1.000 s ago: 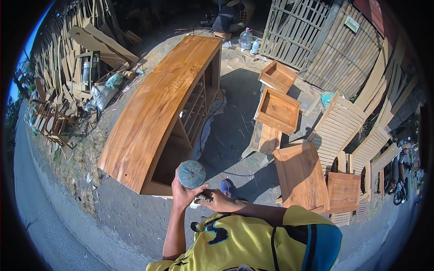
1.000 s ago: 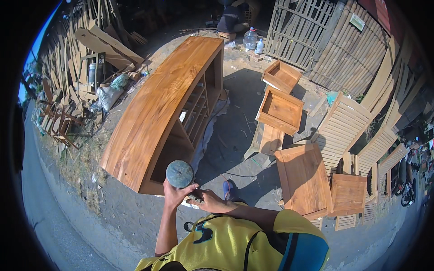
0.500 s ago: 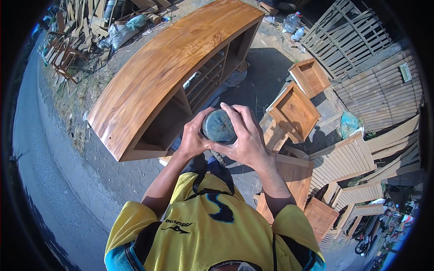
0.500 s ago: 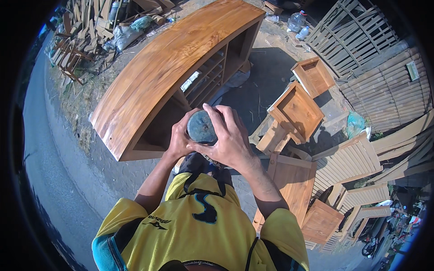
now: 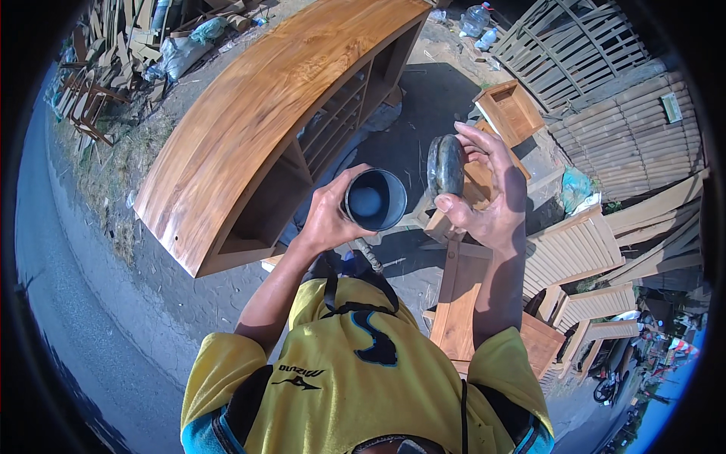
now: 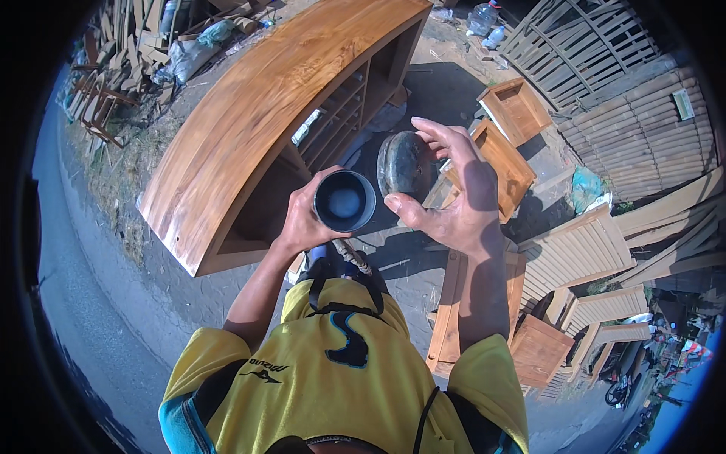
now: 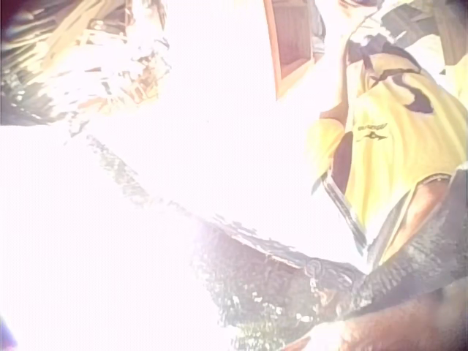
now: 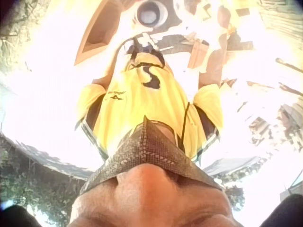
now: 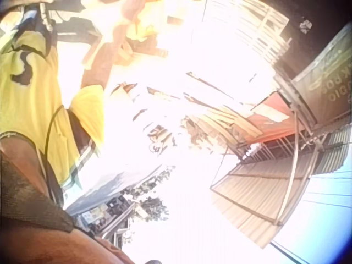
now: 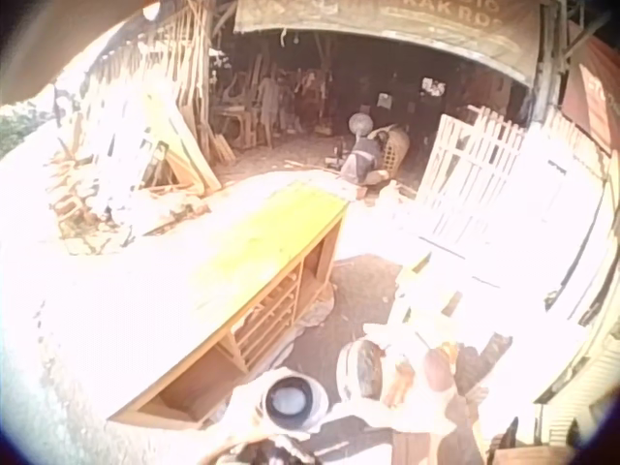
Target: The person sprays a wooden cabinet with a spray gun, then refills the spray gun canister by pouring liquids into it and stirring with a wooden stick. Afterwards, the person sprays the cabinet again and flips a wooden board by hand.
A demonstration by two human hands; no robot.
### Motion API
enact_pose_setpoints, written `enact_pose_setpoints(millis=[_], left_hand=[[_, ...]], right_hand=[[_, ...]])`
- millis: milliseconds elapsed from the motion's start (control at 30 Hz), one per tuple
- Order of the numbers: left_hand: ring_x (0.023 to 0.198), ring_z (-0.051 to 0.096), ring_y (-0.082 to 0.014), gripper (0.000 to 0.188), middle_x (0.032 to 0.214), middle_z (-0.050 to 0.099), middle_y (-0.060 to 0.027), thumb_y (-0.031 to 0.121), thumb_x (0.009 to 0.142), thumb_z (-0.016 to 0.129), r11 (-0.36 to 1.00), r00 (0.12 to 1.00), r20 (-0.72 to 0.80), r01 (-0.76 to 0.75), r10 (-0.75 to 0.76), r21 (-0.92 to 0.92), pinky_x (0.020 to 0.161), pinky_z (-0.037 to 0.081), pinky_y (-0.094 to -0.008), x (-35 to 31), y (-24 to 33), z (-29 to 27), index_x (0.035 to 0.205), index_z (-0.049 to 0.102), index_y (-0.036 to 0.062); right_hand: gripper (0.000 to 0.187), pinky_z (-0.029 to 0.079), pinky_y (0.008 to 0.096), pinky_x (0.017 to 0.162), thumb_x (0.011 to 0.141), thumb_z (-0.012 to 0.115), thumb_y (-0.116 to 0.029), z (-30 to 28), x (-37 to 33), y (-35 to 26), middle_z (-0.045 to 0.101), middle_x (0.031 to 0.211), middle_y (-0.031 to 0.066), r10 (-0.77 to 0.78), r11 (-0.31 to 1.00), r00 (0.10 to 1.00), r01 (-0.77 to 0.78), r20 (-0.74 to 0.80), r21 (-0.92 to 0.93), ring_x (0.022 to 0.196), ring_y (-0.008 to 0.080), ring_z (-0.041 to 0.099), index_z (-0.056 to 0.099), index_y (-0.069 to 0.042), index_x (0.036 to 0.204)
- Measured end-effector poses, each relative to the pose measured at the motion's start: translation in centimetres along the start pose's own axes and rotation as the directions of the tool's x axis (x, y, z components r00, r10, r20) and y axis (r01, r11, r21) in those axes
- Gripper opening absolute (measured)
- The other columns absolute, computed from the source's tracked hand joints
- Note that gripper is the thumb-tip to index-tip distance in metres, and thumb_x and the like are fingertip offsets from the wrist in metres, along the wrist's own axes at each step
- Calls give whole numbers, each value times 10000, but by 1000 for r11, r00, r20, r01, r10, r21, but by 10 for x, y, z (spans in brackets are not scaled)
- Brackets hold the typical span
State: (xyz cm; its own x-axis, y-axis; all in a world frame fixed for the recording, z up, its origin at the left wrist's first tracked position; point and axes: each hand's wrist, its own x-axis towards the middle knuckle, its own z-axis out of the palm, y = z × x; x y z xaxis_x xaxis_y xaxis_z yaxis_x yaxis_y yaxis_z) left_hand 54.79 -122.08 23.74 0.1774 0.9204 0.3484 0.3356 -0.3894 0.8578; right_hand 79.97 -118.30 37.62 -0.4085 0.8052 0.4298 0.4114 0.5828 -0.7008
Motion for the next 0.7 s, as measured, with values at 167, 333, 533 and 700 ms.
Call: enact_pose_setpoints(millis=[167, 333, 533, 700], left_hand=[[1232, 690, -329, 998, 1317, 696, -162, 202, 529, 1022, 1000, 1000, 15, 13, -13, -5, 1072, 557, -435, 6, 3, -6, 1406, 581, 21], [1260, 675, -332, 1008, 1333, 690, -159, 203, 519, 1023, 996, 996, 32, 80, -78, -46, 1095, 538, -436, 7, -4, 8, 1411, 581, 40], [1351, 607, -358, 1370, 1546, 511, -178, 297, 536, 1022, 977, 959, 254, 163, -125, -134, 1164, 480, -480, 33, -11, 28, 1643, 243, 86], [1477, 462, -381, 1475, 1692, 289, -162, 256, 541, 1028, 967, 937, 347, 117, -32, -226, 1239, 396, -496, 68, -32, 51, 1678, 99, 121]], right_hand=[[785, 543, 367, 940, 709, 913, -256, 6, -13, 4, 648, 1254, 135, 3, 996, 998, 4, -70, 93, 1079, 239, 667, 602, -13, 1389], [712, 561, 387, 976, 778, 918, -291, 39, -16, 4, 649, 1296, 165, -39, 998, 999, 39, -2, 42, 1175, 289, 670, 610, -25, 1362], [739, 504, 373, 1047, 865, 797, -202, 22, -23, 84, 686, 1287, 209, 274, 818, 923, -371, 271, 440, 1190, 237, 656, 471, 17, 1491], [905, 463, 370, 1112, 832, 770, -328, 29, 12, 155, 671, 1330, 240, 250, 661, 798, -554, 548, 506, 1256, 273, 644, 395, 46, 1566]])
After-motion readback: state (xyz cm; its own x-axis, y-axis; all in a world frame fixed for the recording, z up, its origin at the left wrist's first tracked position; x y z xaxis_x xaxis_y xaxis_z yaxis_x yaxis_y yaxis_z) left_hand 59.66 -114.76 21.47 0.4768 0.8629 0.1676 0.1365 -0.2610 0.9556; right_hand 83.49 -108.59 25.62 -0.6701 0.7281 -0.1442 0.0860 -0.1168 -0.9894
